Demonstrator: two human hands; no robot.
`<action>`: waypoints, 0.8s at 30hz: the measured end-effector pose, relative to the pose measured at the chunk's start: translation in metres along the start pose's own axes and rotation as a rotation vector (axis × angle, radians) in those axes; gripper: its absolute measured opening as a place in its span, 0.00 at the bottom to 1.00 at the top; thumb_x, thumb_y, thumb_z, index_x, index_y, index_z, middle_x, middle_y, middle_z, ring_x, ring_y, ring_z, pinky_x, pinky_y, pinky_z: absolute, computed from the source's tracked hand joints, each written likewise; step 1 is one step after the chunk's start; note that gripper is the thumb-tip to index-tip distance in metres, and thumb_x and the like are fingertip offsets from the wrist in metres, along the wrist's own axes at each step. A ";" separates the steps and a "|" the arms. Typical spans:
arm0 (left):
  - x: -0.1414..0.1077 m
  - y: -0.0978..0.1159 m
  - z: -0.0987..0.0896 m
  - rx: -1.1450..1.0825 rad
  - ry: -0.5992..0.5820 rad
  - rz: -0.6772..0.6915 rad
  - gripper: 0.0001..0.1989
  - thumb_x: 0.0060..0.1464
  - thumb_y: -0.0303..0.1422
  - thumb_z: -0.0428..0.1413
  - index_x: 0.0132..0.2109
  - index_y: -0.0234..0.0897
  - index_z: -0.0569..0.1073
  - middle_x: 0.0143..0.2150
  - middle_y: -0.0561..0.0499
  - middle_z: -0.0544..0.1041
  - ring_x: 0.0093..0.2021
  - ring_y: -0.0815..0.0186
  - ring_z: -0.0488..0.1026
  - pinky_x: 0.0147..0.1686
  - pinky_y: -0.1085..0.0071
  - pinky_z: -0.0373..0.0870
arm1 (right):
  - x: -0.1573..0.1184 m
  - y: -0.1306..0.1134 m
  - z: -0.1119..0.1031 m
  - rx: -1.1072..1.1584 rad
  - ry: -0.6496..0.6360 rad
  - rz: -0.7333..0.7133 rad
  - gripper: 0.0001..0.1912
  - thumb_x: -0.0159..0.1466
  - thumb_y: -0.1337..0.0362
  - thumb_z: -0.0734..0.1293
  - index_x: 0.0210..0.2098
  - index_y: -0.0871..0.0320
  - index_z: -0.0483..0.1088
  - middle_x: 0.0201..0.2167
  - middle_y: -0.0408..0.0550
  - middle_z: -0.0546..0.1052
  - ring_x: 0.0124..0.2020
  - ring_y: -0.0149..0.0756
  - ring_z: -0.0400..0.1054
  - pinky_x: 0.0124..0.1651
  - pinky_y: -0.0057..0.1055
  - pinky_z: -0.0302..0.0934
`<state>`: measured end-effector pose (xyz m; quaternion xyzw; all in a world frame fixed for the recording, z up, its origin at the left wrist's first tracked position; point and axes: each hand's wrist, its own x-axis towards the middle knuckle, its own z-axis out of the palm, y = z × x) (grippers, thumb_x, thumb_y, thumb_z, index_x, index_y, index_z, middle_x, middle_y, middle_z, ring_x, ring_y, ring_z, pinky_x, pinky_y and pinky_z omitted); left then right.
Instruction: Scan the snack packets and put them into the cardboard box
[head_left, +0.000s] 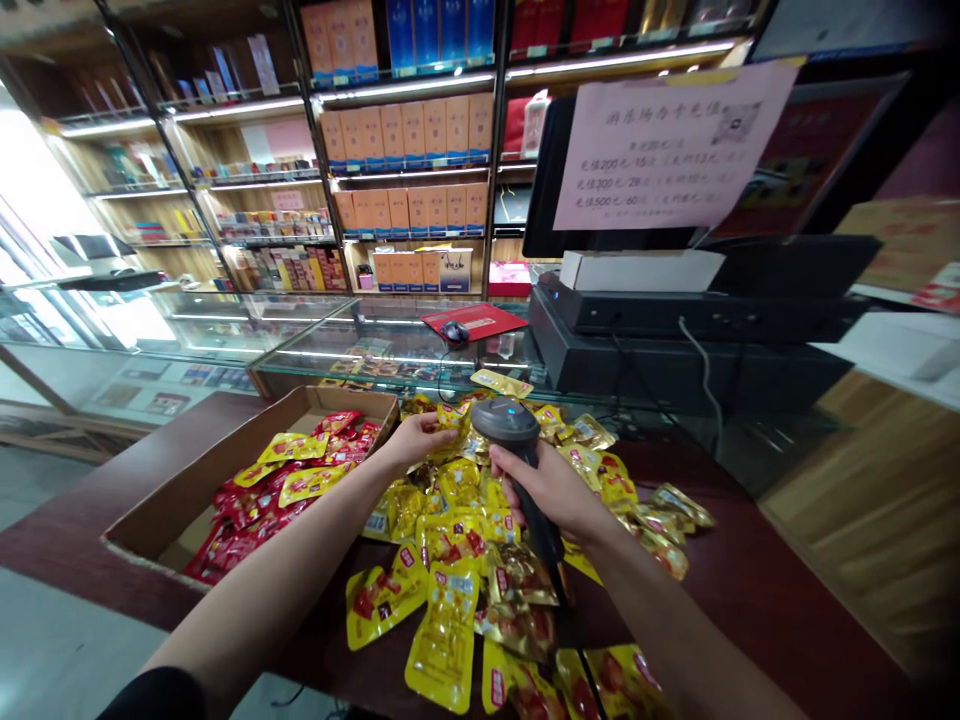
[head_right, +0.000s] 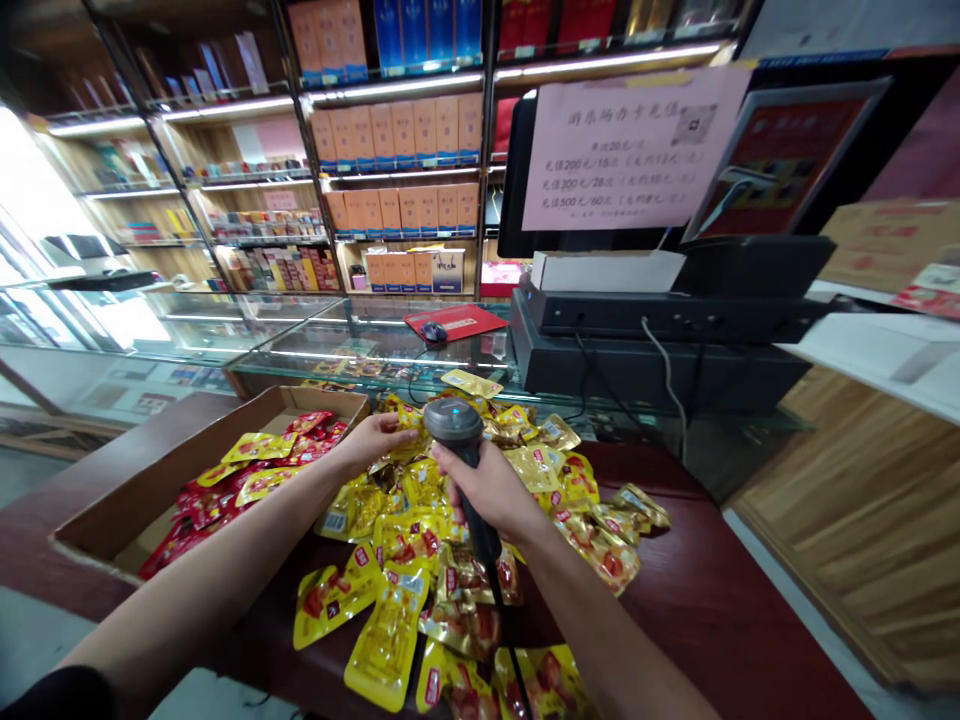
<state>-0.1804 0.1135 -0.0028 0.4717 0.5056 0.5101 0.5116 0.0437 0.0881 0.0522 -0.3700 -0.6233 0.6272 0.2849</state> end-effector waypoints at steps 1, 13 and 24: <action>0.001 0.001 -0.001 -0.007 0.026 0.006 0.29 0.31 0.44 0.71 0.41 0.32 0.80 0.36 0.45 0.82 0.36 0.61 0.78 0.45 0.63 0.72 | -0.001 -0.001 0.000 0.003 -0.006 -0.004 0.20 0.60 0.46 0.66 0.30 0.57 0.63 0.13 0.36 0.66 0.11 0.26 0.60 0.15 0.24 0.57; -0.037 0.062 -0.080 0.095 0.281 0.094 0.31 0.30 0.43 0.72 0.43 0.31 0.80 0.39 0.45 0.82 0.36 0.61 0.78 0.42 0.66 0.72 | -0.007 -0.002 0.009 0.013 -0.020 -0.033 0.23 0.56 0.42 0.69 0.31 0.55 0.61 0.12 0.34 0.66 0.11 0.28 0.60 0.15 0.26 0.56; -0.077 0.065 -0.110 0.281 0.379 0.125 0.35 0.37 0.44 0.69 0.53 0.34 0.77 0.37 0.45 0.81 0.32 0.67 0.74 0.35 0.70 0.70 | -0.003 0.003 0.010 -0.022 -0.047 -0.046 0.24 0.56 0.41 0.68 0.30 0.56 0.63 0.12 0.35 0.67 0.10 0.28 0.61 0.15 0.25 0.55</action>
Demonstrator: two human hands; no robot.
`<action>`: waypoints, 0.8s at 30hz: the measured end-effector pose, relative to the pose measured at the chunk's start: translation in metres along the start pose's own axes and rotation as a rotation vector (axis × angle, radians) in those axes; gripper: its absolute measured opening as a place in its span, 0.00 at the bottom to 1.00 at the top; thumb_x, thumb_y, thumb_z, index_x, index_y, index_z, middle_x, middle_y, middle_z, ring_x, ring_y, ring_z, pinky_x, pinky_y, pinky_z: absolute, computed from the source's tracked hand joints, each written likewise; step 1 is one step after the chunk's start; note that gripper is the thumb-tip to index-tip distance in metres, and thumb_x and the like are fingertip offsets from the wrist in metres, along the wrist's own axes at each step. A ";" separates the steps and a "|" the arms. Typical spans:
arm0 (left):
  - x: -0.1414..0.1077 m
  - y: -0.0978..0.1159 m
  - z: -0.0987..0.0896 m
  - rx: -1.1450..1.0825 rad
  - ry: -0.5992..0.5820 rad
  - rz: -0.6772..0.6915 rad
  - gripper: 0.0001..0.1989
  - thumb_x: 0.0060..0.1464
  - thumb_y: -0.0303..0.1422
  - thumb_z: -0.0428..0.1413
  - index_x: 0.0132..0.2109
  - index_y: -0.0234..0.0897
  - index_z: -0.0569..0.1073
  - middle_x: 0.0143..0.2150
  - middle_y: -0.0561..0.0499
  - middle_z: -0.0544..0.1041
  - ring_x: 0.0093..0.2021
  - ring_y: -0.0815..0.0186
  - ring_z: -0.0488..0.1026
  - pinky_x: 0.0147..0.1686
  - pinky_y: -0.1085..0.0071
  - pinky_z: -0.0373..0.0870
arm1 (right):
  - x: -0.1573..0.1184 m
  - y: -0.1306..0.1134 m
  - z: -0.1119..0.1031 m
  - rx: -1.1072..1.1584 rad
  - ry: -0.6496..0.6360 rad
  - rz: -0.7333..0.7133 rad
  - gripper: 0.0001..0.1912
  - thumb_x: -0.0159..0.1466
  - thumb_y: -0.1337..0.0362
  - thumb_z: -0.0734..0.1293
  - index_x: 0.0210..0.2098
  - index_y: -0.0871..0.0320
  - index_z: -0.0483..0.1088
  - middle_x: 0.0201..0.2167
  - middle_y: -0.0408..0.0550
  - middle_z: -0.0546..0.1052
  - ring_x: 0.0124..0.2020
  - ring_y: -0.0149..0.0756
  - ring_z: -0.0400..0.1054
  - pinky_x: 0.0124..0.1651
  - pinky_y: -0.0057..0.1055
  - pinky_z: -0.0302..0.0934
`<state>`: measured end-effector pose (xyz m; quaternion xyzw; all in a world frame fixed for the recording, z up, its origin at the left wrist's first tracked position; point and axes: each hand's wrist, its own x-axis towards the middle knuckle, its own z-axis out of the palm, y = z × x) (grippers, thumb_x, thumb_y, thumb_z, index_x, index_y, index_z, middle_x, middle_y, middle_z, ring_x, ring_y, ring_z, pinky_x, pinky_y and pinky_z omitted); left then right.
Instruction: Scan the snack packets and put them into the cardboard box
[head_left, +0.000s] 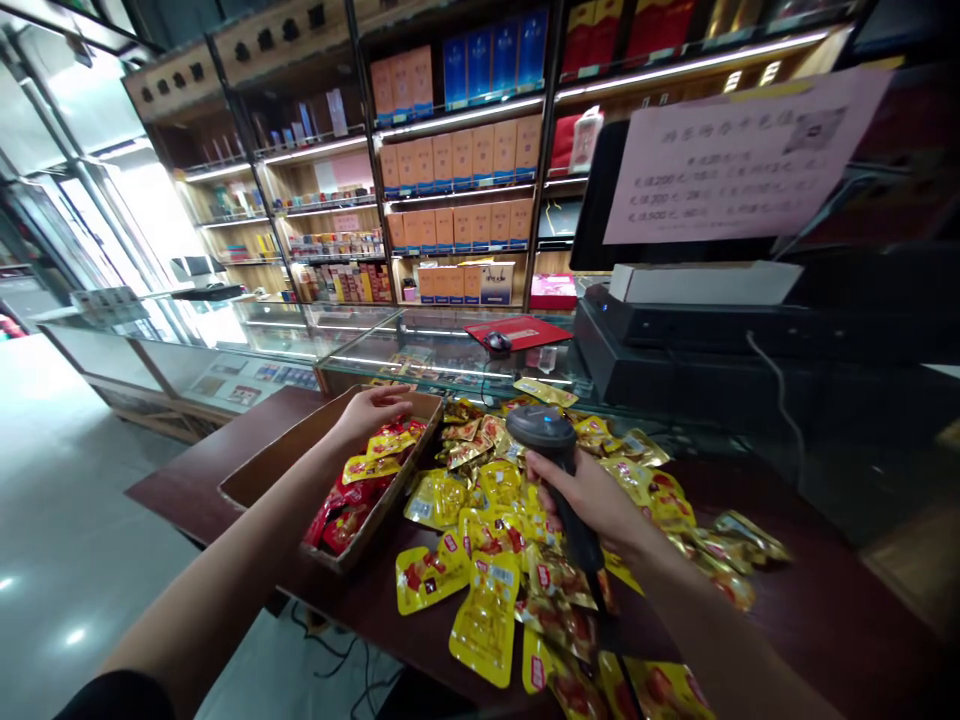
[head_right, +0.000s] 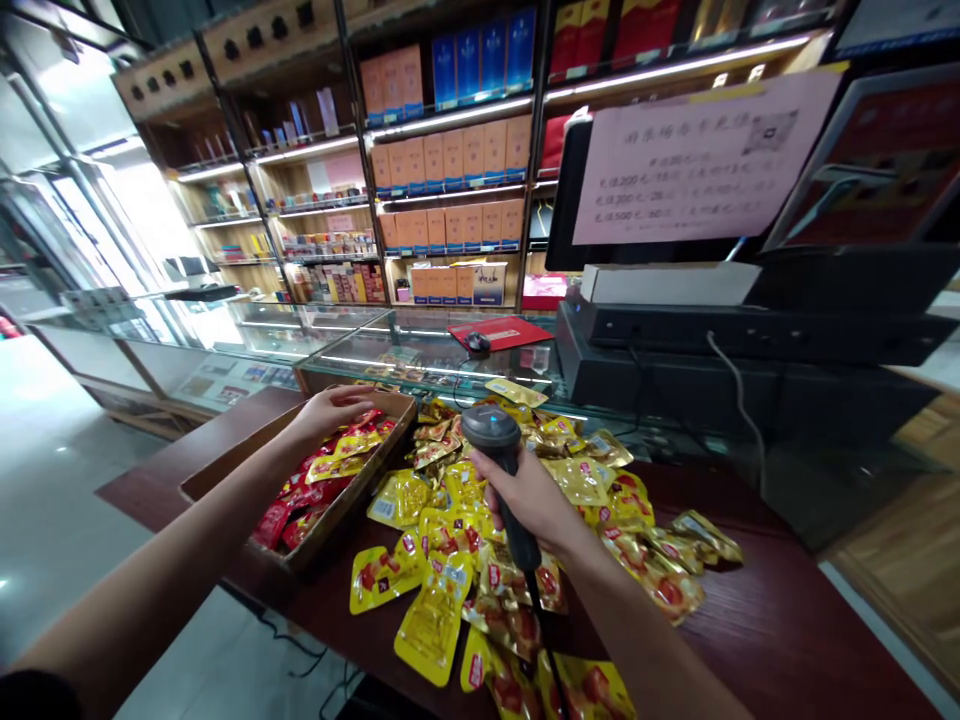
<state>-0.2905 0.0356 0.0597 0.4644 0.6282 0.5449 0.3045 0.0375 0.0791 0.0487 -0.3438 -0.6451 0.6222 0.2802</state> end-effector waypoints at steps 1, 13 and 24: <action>-0.001 0.000 0.008 0.007 -0.026 0.003 0.34 0.37 0.44 0.69 0.53 0.33 0.77 0.36 0.45 0.81 0.32 0.66 0.74 0.35 0.70 0.69 | 0.000 0.000 -0.001 0.001 -0.003 -0.003 0.24 0.57 0.41 0.68 0.29 0.56 0.62 0.12 0.36 0.67 0.11 0.28 0.61 0.15 0.25 0.56; 0.010 -0.011 0.139 -0.036 -0.376 -0.007 0.26 0.38 0.39 0.69 0.46 0.33 0.80 0.35 0.47 0.80 0.32 0.67 0.74 0.36 0.71 0.69 | -0.005 -0.018 -0.033 0.065 0.104 -0.053 0.21 0.59 0.45 0.68 0.29 0.57 0.65 0.14 0.37 0.67 0.12 0.27 0.62 0.16 0.24 0.56; -0.001 -0.046 0.172 0.169 -0.624 0.046 0.18 0.40 0.40 0.66 0.39 0.35 0.81 0.28 0.50 0.78 0.27 0.68 0.71 0.30 0.74 0.66 | -0.002 -0.017 -0.040 0.099 0.137 -0.032 0.17 0.61 0.49 0.67 0.29 0.56 0.65 0.14 0.37 0.66 0.12 0.28 0.61 0.16 0.25 0.57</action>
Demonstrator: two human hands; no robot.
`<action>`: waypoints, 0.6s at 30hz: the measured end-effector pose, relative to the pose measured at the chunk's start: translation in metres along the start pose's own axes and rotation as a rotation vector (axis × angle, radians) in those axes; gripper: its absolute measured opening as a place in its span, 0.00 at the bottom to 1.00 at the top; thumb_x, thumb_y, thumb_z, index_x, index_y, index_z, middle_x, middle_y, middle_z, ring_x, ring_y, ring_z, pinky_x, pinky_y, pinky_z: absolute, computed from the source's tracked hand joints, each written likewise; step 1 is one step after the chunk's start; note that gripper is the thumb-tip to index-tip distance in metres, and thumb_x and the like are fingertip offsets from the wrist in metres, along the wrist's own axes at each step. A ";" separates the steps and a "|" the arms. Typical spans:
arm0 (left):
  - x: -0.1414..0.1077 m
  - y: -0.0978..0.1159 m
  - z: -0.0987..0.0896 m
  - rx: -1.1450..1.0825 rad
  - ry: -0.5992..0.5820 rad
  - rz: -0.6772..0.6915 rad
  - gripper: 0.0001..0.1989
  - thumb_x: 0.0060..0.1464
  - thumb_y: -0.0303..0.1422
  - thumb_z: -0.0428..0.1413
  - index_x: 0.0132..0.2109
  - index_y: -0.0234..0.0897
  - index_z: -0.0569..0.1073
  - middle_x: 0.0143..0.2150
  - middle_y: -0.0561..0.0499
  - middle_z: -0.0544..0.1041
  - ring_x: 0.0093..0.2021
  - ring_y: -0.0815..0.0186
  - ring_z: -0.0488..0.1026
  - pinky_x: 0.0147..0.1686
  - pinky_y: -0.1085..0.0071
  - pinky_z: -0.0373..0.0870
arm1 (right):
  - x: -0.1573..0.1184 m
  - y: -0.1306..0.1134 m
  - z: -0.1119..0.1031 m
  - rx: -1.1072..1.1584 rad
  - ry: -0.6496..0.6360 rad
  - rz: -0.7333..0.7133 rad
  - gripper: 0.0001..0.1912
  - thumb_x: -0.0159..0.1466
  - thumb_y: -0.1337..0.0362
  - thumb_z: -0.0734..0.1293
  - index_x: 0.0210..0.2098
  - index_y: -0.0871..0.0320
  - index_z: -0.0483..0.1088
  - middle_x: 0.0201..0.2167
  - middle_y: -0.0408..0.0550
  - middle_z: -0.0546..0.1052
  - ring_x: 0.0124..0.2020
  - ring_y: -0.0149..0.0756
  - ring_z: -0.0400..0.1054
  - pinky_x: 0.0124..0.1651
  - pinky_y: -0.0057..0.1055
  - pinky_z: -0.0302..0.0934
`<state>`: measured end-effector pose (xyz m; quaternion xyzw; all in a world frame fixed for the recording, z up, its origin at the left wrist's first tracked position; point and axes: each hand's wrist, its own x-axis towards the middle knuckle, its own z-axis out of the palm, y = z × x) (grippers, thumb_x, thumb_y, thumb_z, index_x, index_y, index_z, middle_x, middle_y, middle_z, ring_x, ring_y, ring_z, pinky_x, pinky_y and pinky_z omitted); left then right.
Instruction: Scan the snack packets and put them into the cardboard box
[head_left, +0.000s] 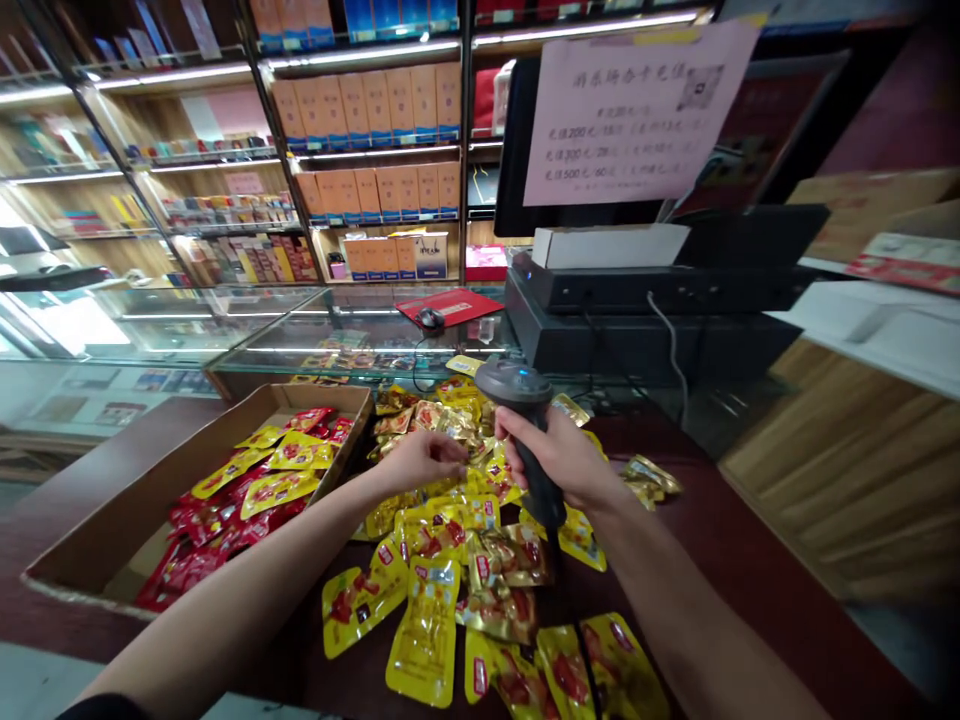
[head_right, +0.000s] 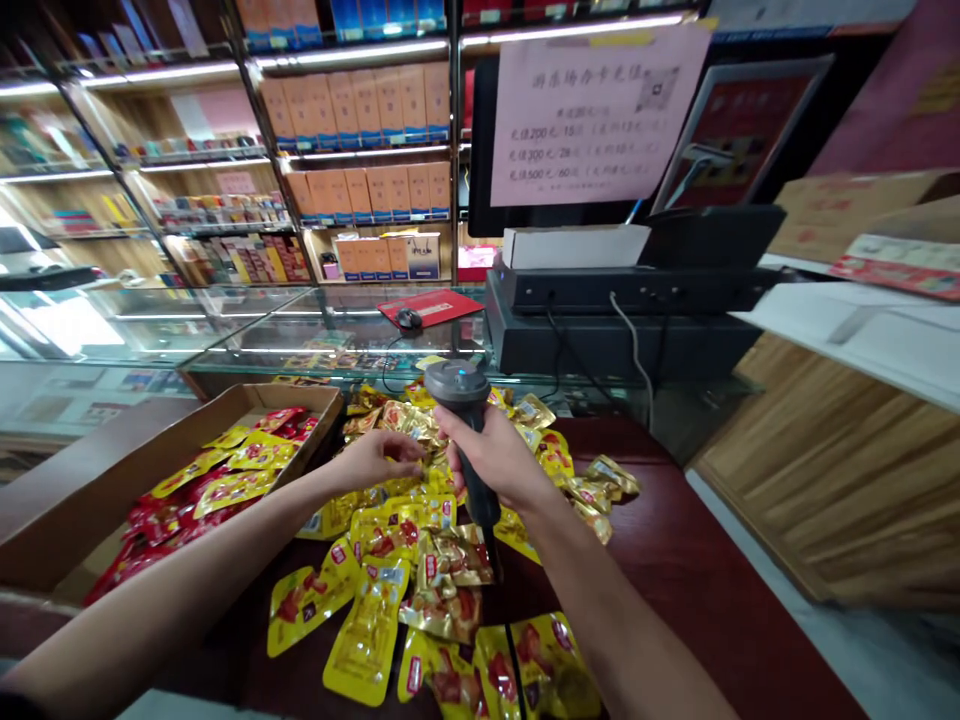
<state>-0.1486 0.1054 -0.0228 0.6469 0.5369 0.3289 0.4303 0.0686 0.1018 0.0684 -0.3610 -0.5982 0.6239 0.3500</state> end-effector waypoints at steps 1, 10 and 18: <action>-0.003 0.000 0.001 0.065 -0.033 0.018 0.17 0.41 0.40 0.66 0.38 0.35 0.81 0.29 0.50 0.78 0.28 0.68 0.71 0.30 0.74 0.65 | 0.001 0.001 0.001 -0.006 0.000 0.011 0.16 0.62 0.50 0.67 0.29 0.56 0.65 0.14 0.38 0.67 0.13 0.28 0.62 0.16 0.25 0.58; -0.016 0.002 0.012 0.437 -0.159 0.036 0.16 0.41 0.44 0.64 0.34 0.37 0.80 0.25 0.53 0.75 0.24 0.69 0.66 0.24 0.74 0.57 | 0.005 0.010 0.006 -0.032 -0.017 0.030 0.17 0.62 0.49 0.66 0.29 0.56 0.65 0.14 0.37 0.67 0.11 0.26 0.61 0.16 0.24 0.57; -0.009 0.001 0.013 0.343 -0.186 -0.061 0.12 0.44 0.40 0.62 0.26 0.35 0.77 0.20 0.55 0.72 0.21 0.72 0.61 0.23 0.74 0.55 | 0.008 0.013 0.008 -0.036 -0.016 0.046 0.17 0.62 0.49 0.66 0.29 0.56 0.65 0.13 0.37 0.66 0.11 0.26 0.61 0.16 0.24 0.58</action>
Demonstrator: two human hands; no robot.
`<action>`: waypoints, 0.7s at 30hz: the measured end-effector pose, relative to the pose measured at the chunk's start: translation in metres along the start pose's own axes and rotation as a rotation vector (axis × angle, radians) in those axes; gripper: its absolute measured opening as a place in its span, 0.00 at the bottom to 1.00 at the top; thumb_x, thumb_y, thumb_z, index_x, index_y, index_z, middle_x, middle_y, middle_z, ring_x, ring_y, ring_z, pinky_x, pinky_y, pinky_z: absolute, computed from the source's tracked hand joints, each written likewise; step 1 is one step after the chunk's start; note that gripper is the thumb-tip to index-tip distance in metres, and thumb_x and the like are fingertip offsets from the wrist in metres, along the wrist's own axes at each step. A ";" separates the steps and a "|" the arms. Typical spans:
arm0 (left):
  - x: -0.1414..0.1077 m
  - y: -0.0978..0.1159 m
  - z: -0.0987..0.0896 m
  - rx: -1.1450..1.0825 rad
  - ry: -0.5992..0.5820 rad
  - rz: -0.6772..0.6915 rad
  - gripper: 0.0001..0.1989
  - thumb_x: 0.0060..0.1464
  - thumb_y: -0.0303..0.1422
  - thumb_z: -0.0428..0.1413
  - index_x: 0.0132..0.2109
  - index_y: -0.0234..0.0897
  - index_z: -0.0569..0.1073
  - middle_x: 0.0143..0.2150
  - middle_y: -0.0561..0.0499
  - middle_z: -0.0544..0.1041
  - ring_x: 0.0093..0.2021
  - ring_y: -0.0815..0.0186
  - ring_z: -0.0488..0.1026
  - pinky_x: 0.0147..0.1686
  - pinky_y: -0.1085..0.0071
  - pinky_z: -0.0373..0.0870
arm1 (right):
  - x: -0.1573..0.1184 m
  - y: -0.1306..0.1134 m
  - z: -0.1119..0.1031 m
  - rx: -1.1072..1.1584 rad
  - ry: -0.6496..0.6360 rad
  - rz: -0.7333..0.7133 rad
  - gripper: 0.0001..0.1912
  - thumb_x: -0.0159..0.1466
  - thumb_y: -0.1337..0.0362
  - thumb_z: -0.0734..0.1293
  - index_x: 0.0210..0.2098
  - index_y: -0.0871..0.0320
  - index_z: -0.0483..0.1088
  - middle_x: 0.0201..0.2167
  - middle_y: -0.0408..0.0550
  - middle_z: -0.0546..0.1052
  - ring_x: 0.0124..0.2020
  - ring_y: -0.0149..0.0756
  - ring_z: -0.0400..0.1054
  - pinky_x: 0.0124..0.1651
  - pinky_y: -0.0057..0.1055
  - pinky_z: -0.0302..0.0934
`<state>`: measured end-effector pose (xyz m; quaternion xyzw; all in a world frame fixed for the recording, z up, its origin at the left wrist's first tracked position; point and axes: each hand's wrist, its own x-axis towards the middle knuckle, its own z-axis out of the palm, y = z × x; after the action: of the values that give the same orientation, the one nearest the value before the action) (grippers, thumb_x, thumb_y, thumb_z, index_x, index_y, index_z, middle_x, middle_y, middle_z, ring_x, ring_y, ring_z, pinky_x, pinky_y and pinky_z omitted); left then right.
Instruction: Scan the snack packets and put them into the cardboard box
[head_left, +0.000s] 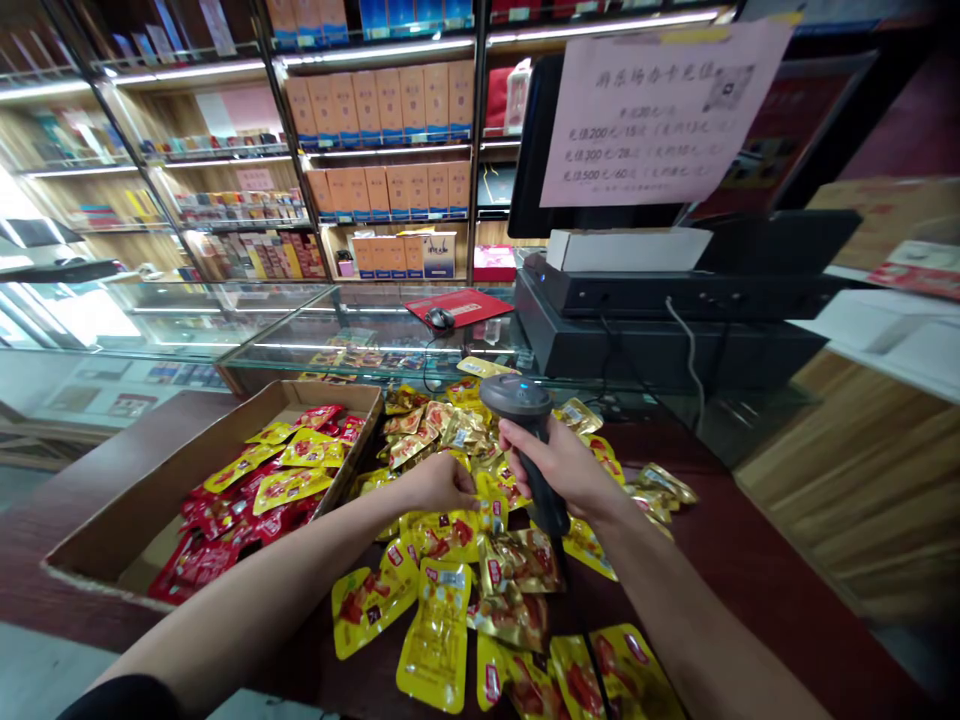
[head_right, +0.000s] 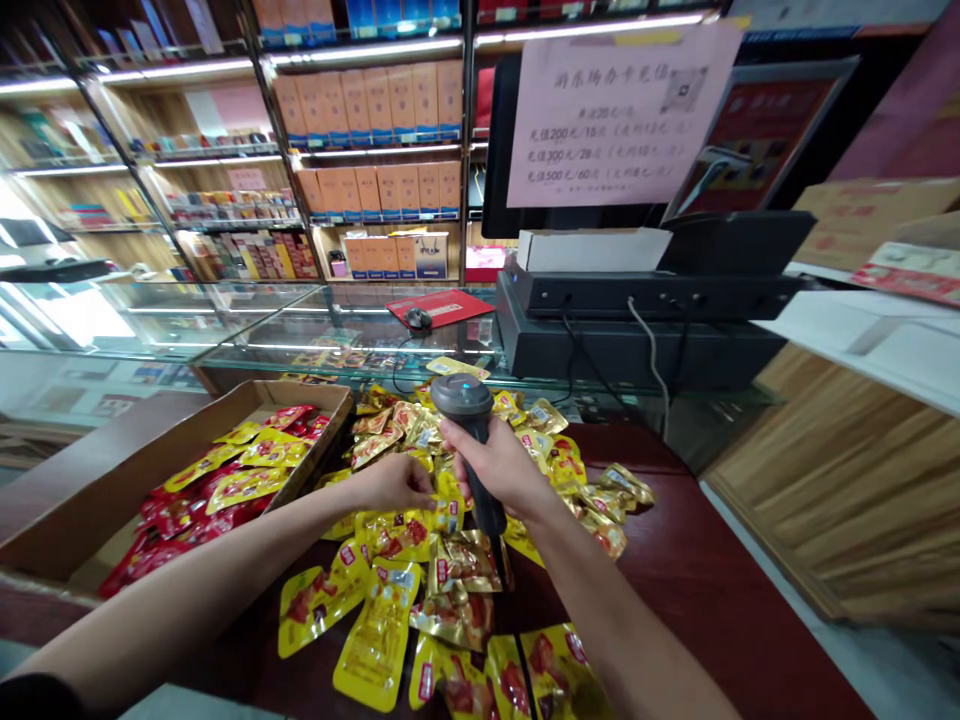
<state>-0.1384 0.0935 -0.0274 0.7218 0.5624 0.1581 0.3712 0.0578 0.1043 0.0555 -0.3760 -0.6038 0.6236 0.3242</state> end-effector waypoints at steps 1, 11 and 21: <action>0.002 -0.001 -0.004 -0.032 0.012 -0.008 0.11 0.43 0.39 0.62 0.27 0.35 0.77 0.22 0.55 0.73 0.22 0.71 0.63 0.24 0.74 0.56 | 0.000 0.001 0.000 0.000 -0.002 -0.004 0.17 0.62 0.49 0.66 0.29 0.56 0.65 0.13 0.36 0.66 0.11 0.26 0.61 0.16 0.24 0.58; 0.010 -0.013 -0.046 -0.666 0.392 -0.124 0.20 0.36 0.37 0.68 0.28 0.37 0.63 0.22 0.59 0.67 0.20 0.75 0.63 0.20 0.77 0.63 | 0.004 0.009 0.001 -0.028 0.000 0.020 0.17 0.63 0.49 0.66 0.29 0.56 0.65 0.13 0.37 0.67 0.11 0.27 0.61 0.16 0.23 0.57; 0.003 0.002 -0.053 -0.861 0.421 -0.132 0.22 0.28 0.32 0.71 0.32 0.34 0.71 0.30 0.53 0.76 0.28 0.70 0.72 0.26 0.74 0.69 | 0.003 0.012 0.012 -0.062 -0.031 0.088 0.19 0.60 0.47 0.67 0.30 0.56 0.63 0.12 0.36 0.68 0.11 0.26 0.61 0.15 0.22 0.56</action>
<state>-0.1707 0.1156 0.0091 0.4175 0.5535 0.4952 0.5235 0.0470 0.0998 0.0430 -0.4024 -0.6106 0.6240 0.2752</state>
